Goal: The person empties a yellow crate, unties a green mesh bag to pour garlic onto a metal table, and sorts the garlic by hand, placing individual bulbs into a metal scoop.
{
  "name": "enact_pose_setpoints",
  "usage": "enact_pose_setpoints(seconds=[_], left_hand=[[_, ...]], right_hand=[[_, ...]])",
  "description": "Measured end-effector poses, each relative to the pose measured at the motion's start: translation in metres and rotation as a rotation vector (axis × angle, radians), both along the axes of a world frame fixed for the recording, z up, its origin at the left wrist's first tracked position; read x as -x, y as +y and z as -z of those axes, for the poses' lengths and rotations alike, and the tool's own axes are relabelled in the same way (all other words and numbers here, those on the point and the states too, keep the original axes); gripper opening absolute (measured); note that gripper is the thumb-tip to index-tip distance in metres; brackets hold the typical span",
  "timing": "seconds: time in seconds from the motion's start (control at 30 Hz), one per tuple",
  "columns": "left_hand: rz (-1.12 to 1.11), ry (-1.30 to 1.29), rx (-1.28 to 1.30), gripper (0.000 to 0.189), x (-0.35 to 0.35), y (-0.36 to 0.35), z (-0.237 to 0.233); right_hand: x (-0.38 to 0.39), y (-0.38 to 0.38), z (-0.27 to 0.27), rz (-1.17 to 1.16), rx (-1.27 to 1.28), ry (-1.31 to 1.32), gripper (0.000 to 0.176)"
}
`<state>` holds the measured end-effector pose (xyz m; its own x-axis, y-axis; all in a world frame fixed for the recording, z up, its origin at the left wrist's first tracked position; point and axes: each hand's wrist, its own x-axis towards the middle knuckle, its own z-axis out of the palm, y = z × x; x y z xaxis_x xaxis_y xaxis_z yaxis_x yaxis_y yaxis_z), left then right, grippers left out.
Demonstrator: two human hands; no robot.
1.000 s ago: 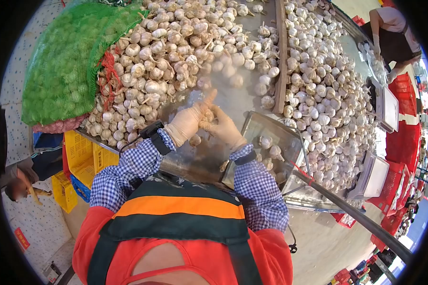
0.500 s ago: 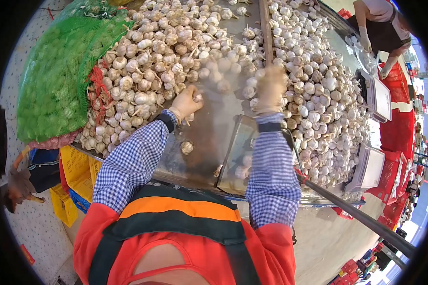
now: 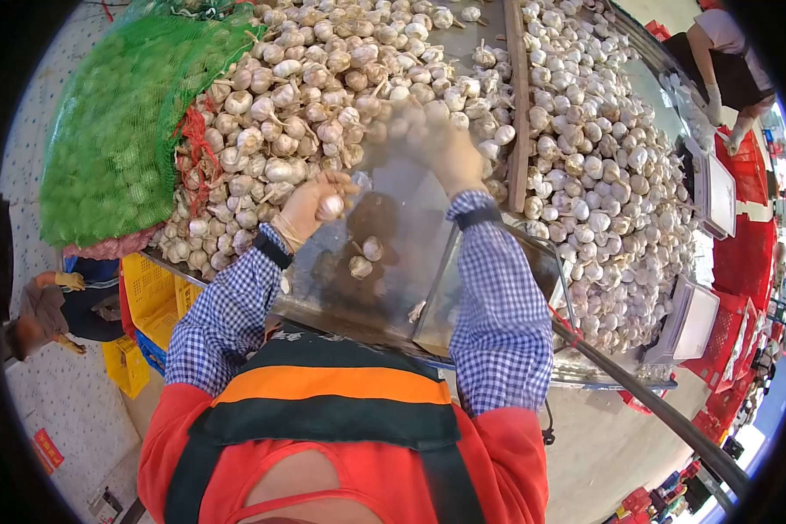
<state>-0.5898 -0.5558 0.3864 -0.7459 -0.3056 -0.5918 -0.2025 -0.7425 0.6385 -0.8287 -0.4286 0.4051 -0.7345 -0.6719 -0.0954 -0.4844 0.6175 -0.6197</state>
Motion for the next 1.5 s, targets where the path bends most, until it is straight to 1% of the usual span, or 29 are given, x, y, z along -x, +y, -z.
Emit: enact_pose_setpoints(seconds=[0.1, 0.17, 0.23, 0.3, 0.33, 0.37, 0.4, 0.43, 0.47, 0.5, 0.53, 0.57, 0.63, 0.7, 0.73, 0.77, 0.8, 0.83, 0.9, 0.97, 1.03, 1.07, 1.1, 1.2, 1.23, 1.27, 1.37, 1.43, 1.5], left_hand=[[0.315, -0.128, 0.405, 0.021, 0.003, 0.015, 0.011], [0.766, 0.12, 1.461, 0.029, -0.003, 0.038, 0.007], [0.865, -0.072, 1.18, 0.031, 0.004, 0.058, -0.003], [0.945, -0.24, 0.881, 0.032, 0.006, 0.063, -0.005], [1.083, -0.217, 1.195, 0.033, 0.008, 0.064, -0.003], [1.207, -0.18, 1.516, 0.035, 0.011, 0.066, 0.0], [1.205, -0.162, 1.518, 0.035, 0.011, 0.064, 0.002], [0.977, -0.126, 1.185, 0.035, 0.008, 0.059, 0.003], [0.747, -0.098, 0.853, 0.036, 0.006, 0.053, 0.004], [0.744, -0.105, 0.853, 0.036, 0.004, 0.047, -0.003], [0.482, -0.012, 0.425, 0.038, 0.003, 0.04, -0.018], [0.209, 0.08, 0.007, 0.04, 0.0, 0.035, -0.026], [0.09, 0.255, -0.204, 0.043, -0.005, 0.029, -0.022], [-0.014, 0.448, -0.412, 0.046, 0.003, 0.026, -0.024], [-0.095, 0.478, -0.393, 0.047, 0.009, 0.032, -0.026], [-0.178, 0.501, -0.377, 0.049, 0.012, 0.038, -0.027], [-0.183, 0.515, -0.378, 0.047, 0.017, 0.041, -0.027], [-0.182, 0.509, -0.382, 0.047, 0.022, 0.048, -0.032], [-0.08, 0.245, 0.12, 0.048, 0.033, 0.062, -0.044], [-0.015, 0.245, 0.268, 0.052, 0.035, 0.073, -0.036], [0.207, 0.229, 1.266, 0.055, 0.031, 0.073, -0.019], [0.275, 0.186, 1.533, 0.059, 0.03, 0.074, -0.026], [0.268, 0.184, 1.536, 0.059, 0.029, 0.071, -0.029], [0.33, 0.086, 1.571, 0.061, 0.031, 0.047, -0.034], [0.206, -0.025, 1.703, 0.056, 0.033, 0.029, -0.029], [0.078, -0.141, 1.826, 0.052, 0.036, 0.011, -0.024], [-0.062, -0.356, 1.632, 0.046, 0.046, -0.026, -0.037], [0.324, -0.535, 1.707, 0.05, 0.05, -0.045, -0.036], [0.379, -0.512, 1.808, 0.057, 0.058, -0.052, -0.023]], right_hand=[[-0.011, -0.03, -0.012, -0.234, -0.148, 0.082, 0.039], [-0.011, -0.041, 0.054, -0.085, -0.175, 0.021, 0.04], [-0.025, -0.032, 0.039, -0.151, -0.189, 0.245, 0.038], [-0.027, -0.016, 0.032, 0.052, 0.168, -0.637, 0.031], [-0.018, -0.003, 0.047, 0.039, 0.406, -1.144, 0.024], [-0.022, 0.011, 0.036, 0.053, 0.403, -1.132, 0.024], [-0.033, 0.028, 0.015, 0.231, 0.597, -1.268, 0.02], [-0.038, 0.037, 0.002, 0.408, 0.797, -1.397, 0.016], [-0.02, 0.05, 0.001, 0.303, 1.07, -1.635, 0.016], [0.008, 0.07, 0.002, 0.177, 1.346, -1.871, 0.017], [0.039, 0.094, 0.005, 0.181, 1.345, -1.884, 0.017], [0.077, 0.122, 0.007, 0.231, 1.368, -1.337, 0.026], [0.125, 0.153, 0.007, 0.278, 1.235, -0.258, 0.045], [0.056, 0.118, -0.071, 0.606, 1.582, -1.12, 0.061], [0.04, 0.112, -0.048, 0.583, 1.341, -1.06, 0.07], [0.04, 0.112, 0.04, 0.047, 0.913, -0.527, 0.068], [-0.041, 0.085, -0.037, 0.407, 0.908, -1.092, 0.064], [-0.078, 0.066, -0.029, 0.341, 0.875, -1.238, 0.059], [-0.142, 0.046, -0.046, 0.297, 0.77, -1.379, 0.046], [-0.162, 0.035, -0.029, 0.397, 0.875, -1.499, 0.045], [-0.164, 0.029, -0.001, 0.483, 0.974, -1.621, 0.044], [-0.156, 0.029, 0.015, 0.37, 1.025, -1.564, 0.043], [-0.147, 0.03, 0.014, 0.258, 1.072, -1.501, 0.042], [-0.066, 0.061, 0.022, 0.143, 1.289, -1.931, 0.021], [-0.033, 0.058, 0.011, 0.348, 1.069, -1.128, 0.02], [0.007, 0.073, 0.005, 0.163, 1.189, -1.15, 0.025], [0.097, 0.079, -0.02, 0.548, 1.727, -1.226, 0.044], [0.082, 0.044, -0.059, 0.863, 1.535, -1.136, 0.049], [0.056, 0.017, -0.022, 0.359, 1.022, -0.882, 0.052]])
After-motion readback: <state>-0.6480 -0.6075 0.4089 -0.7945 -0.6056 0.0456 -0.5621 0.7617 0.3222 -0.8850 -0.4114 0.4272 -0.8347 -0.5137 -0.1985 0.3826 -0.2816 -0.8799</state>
